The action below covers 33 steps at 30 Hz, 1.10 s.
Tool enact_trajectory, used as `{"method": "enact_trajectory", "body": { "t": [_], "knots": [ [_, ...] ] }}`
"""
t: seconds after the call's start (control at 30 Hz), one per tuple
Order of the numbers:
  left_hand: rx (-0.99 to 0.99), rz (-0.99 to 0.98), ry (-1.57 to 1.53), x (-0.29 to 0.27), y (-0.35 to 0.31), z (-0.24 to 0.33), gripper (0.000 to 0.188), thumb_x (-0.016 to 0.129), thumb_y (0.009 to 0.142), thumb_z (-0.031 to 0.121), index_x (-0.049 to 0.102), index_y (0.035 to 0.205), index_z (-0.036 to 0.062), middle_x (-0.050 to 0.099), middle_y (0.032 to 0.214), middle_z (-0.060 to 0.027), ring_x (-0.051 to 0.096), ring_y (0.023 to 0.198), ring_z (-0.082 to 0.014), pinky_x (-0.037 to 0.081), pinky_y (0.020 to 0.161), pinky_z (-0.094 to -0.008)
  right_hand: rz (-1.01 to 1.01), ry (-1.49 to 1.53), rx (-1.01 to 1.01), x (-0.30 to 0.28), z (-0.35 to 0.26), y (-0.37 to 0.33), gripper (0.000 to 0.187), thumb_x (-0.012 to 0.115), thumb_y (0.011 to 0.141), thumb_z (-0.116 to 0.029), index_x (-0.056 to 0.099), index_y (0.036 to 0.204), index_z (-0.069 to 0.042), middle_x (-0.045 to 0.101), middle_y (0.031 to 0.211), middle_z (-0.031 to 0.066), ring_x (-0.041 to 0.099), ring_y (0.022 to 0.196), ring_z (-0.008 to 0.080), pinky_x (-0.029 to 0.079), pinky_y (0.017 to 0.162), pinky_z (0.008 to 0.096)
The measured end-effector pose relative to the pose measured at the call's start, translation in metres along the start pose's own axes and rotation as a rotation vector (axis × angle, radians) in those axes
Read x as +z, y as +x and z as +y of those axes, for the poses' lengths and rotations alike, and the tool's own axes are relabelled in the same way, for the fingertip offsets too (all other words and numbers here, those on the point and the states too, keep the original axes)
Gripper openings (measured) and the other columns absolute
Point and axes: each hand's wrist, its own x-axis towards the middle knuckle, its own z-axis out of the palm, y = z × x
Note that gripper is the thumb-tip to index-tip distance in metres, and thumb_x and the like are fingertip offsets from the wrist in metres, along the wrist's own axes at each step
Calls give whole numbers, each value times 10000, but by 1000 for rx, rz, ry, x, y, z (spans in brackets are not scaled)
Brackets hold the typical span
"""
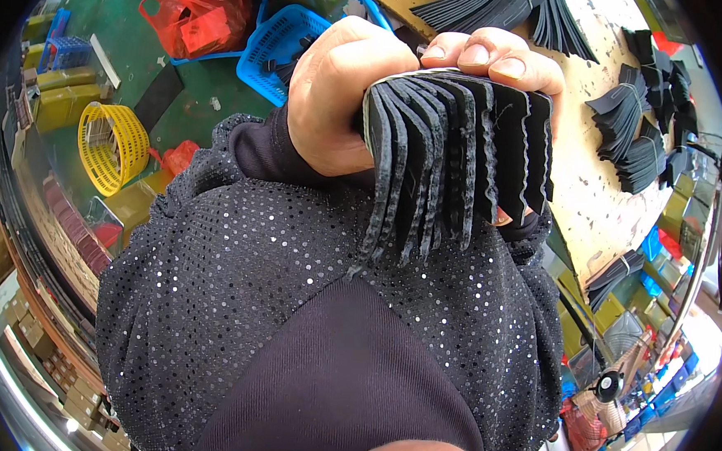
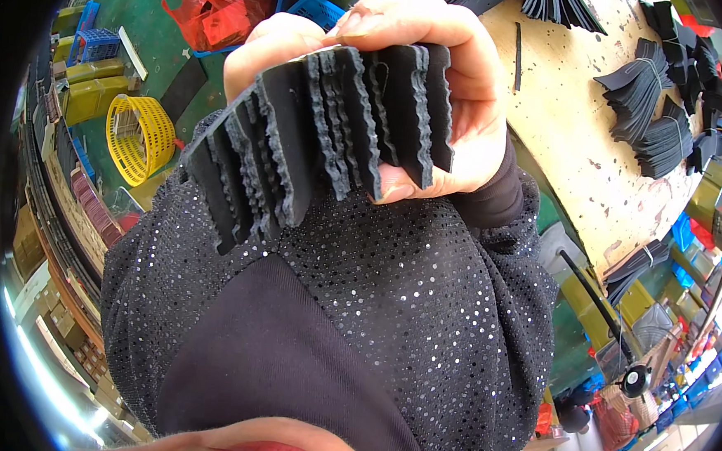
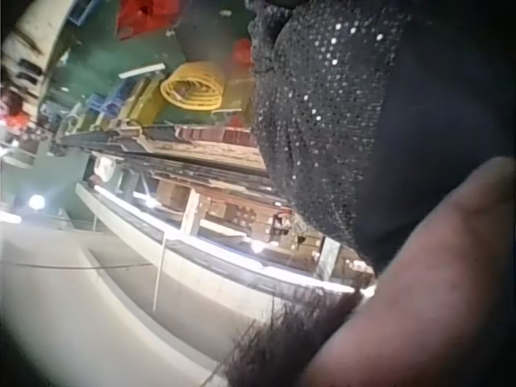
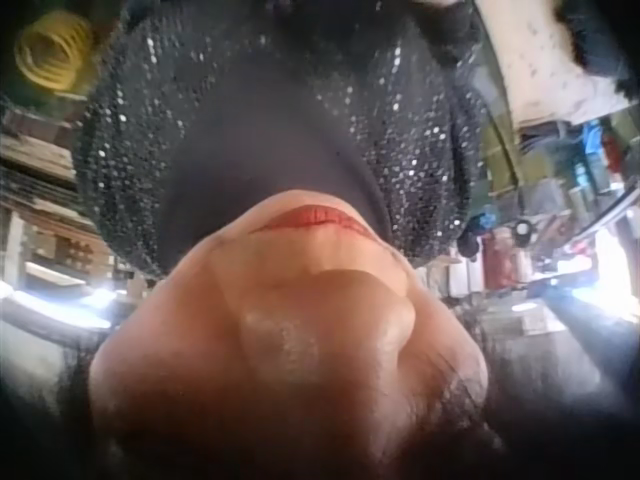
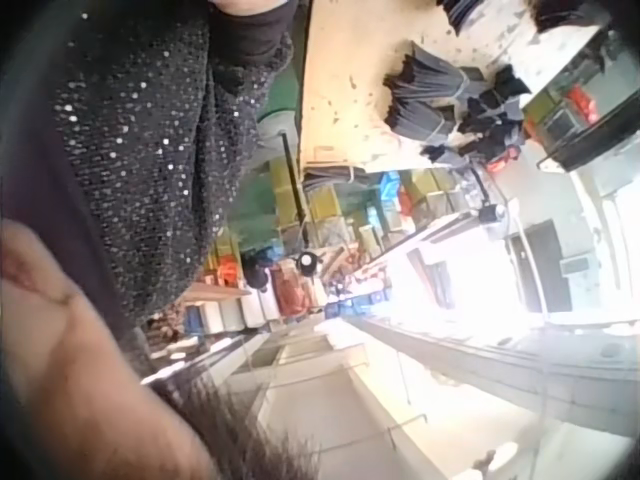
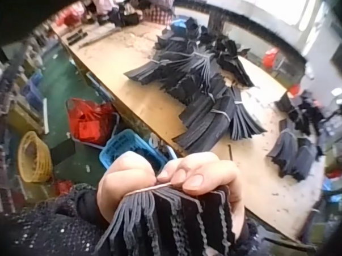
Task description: The person picks up bundles of black straps, fans through the strap edges by hand, and organizes the bundles into rows on the table.
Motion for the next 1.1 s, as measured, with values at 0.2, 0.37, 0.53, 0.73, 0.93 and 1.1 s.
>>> {"method": "enact_trajectory", "body": {
  "t": [0.2, 0.37, 0.53, 0.73, 0.93, 1.1],
  "knots": [
    [-20, -10, -30, -2, 2, 1, 465, 787, 648, 124, 509, 1011, 44, 571, 858, -82, 550, 719, -261, 437, 644, -348, 33, -190, 78, 13, -11, 5, 173, 640, 834, -125, 540, 917, -11, 524, 912, 139, 539, 909, 271, 448, 856, 364],
    [-101, -174, 7, -17, -2, 6, 473, 788, 643, 128, 510, 1016, 40, 578, 837, -93, 556, 718, -267, 437, 655, -351, -379, -76, 83, -35, -1, 8, 591, 777, 688, -217, 480, 1135, 33, 508, 1122, 187, 525, 1065, 269, 408, 937, 382],
    [-131, -225, 86, -15, 6, 9, 472, 797, 634, 132, 527, 1008, 33, 583, 844, -103, 569, 736, -266, 443, 669, -339, -319, -63, 83, -43, 0, 2, 768, 808, 603, -310, 446, 1184, 37, 502, 1156, 192, 507, 1102, 273, 390, 963, 393],
    [-110, -91, 21, -6, 12, 10, 497, 811, 615, 128, 518, 1005, 29, 577, 846, -107, 569, 729, -266, 445, 661, -332, -162, 39, 227, -42, -4, -1, 759, 809, 611, -274, 434, 1205, 13, 490, 1199, 164, 513, 1116, 261, 392, 978, 369],
    [-552, -362, -172, 9, 13, 22, 488, 725, 736, 62, 482, 1150, -26, 603, 1049, -112, 592, 912, -182, 461, 815, -313, -99, -173, 259, -32, -32, 2, 796, 775, 675, -196, 338, 1312, -8, 467, 1183, 90, 476, 1100, 191, 380, 951, 324],
    [-826, -107, -750, 33, 5, 22, 296, 647, 822, 166, 565, 1062, 14, 593, 1002, -38, 545, 931, -140, 415, 827, -284, -9, -460, 413, -46, -53, -23, 523, 587, 870, -190, 347, 1302, -19, 466, 1150, 78, 471, 1025, 146, 394, 900, 298]
  ]
}}
